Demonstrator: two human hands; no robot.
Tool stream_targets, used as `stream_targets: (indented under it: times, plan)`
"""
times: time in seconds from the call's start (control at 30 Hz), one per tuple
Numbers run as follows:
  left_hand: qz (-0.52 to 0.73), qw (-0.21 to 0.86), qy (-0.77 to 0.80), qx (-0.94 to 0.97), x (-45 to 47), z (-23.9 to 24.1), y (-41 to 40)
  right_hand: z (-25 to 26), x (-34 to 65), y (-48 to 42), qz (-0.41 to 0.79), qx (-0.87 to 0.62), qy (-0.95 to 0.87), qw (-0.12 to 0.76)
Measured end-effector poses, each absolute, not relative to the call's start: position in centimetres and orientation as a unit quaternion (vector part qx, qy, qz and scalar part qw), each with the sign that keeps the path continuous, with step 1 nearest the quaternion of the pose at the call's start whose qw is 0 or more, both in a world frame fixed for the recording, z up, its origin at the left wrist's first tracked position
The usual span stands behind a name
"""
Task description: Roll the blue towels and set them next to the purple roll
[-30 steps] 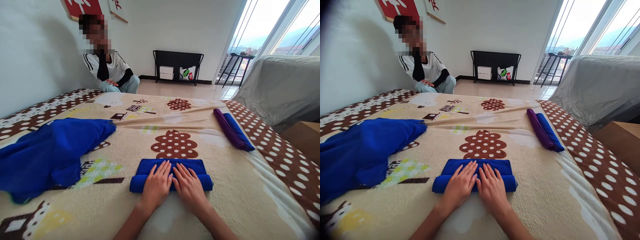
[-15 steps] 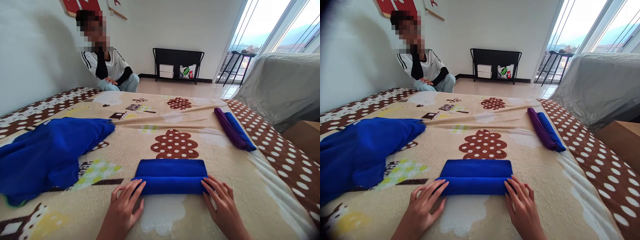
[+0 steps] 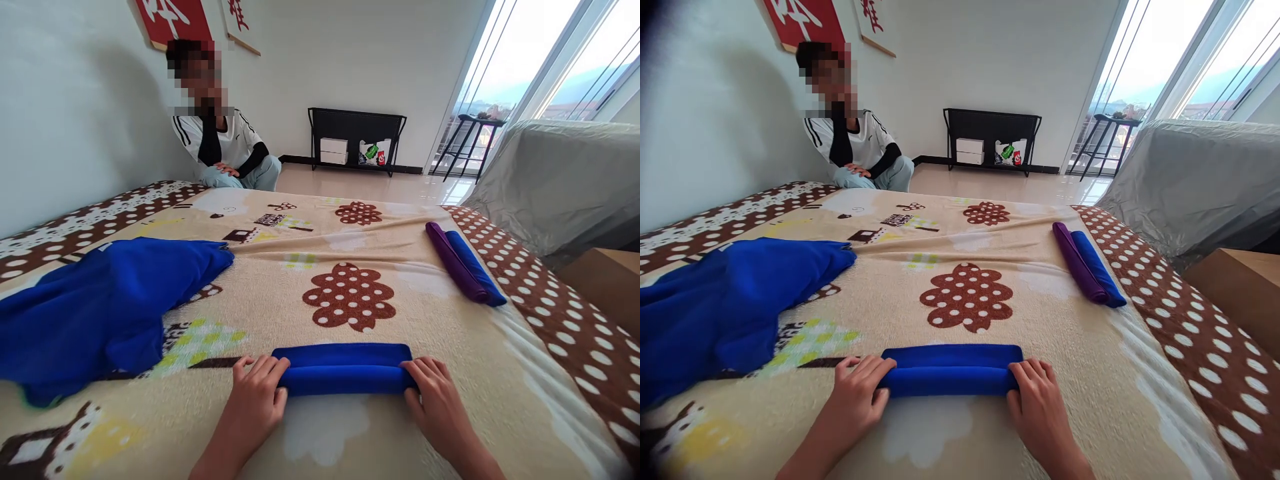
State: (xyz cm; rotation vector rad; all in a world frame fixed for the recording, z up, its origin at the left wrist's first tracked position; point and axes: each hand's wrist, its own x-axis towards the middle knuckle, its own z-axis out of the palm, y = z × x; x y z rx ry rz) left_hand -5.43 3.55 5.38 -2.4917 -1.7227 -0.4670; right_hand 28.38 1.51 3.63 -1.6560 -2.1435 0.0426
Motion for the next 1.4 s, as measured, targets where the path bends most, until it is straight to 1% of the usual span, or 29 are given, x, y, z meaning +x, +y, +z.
stream_targets:
  times: [0.07, 0.13, 0.2, 0.27, 0.33, 0.5, 0.67, 0.9, 1.0, 1.07, 1.13, 1.2, 1.3, 1.4]
  plan:
    - [-0.16, 0.069, -0.588, -0.79, -4.1, 5.6, 3.4, 3.5, 27.1, 1.3, -0.026, -0.616, -0.757, 0.219]
    - [-0.184, 0.106, -0.574, -0.791, -2.0, 5.4, 3.6, 3.5, 25.0, 1.4, -0.071, -0.603, -0.762, 0.223]
    - [-0.198, 0.121, -0.506, -0.831, 0.3, 4.9, 3.8, 3.4, 22.9, 1.9, -0.081, -0.551, -0.805, 0.206]
    - [-0.184, 0.116, -0.442, -0.87, 1.7, 4.2, 4.1, 3.2, 21.7, 2.4, -0.072, -0.495, -0.847, 0.181]
    - [-0.159, 0.114, -0.428, -0.882, 1.8, 3.4, 4.4, 2.8, 21.9, 3.0, -0.071, -0.477, -0.861, 0.161]
    - [-0.132, 0.117, -0.47, -0.865, -2.4, 1.8, 5.1, 1.1, 26.4, 3.7, -0.089, -0.498, -0.851, 0.14]
    - [-0.131, 0.067, -0.485, -0.862, -4.3, 1.7, 6.5, 0.6, 28.3, 4.9, -0.055, -0.492, -0.854, 0.159]
    - [-0.118, 0.006, -0.436, -0.892, -6.7, 2.7, 8.8, 2.0, 30.2, 7.1, -0.016, -0.431, -0.888, 0.157]
    - [-0.125, -0.023, -0.441, -0.888, -8.6, 2.8, 8.9, 2.9, 31.1, 7.3, -0.001, -0.425, -0.892, 0.156]
    - [-0.132, -0.046, -0.452, -0.881, -9.3, 3.0, 8.6, 4.4, 31.7, 7.5, 0.011, -0.429, -0.89, 0.158]
    - [-0.138, -0.076, -0.458, -0.875, -9.2, 3.3, 8.0, 7.3, 32.4, 7.5, 0.022, -0.436, -0.885, 0.16]
    - [-0.143, -0.112, -0.46, -0.869, -8.3, 3.7, 7.2, 11.7, 33.1, 7.1, 0.038, -0.446, -0.88, 0.163]
    - [-0.149, -0.173, -0.457, -0.86, -5.5, 4.4, 5.5, 19.6, 33.0, 5.8, 0.08, -0.46, -0.867, 0.172]
    - [-0.155, -0.23, -0.443, -0.852, -1.5, 4.8, 3.5, 26.1, 31.2, 4.4, 0.043, -0.426, -0.875, 0.224]
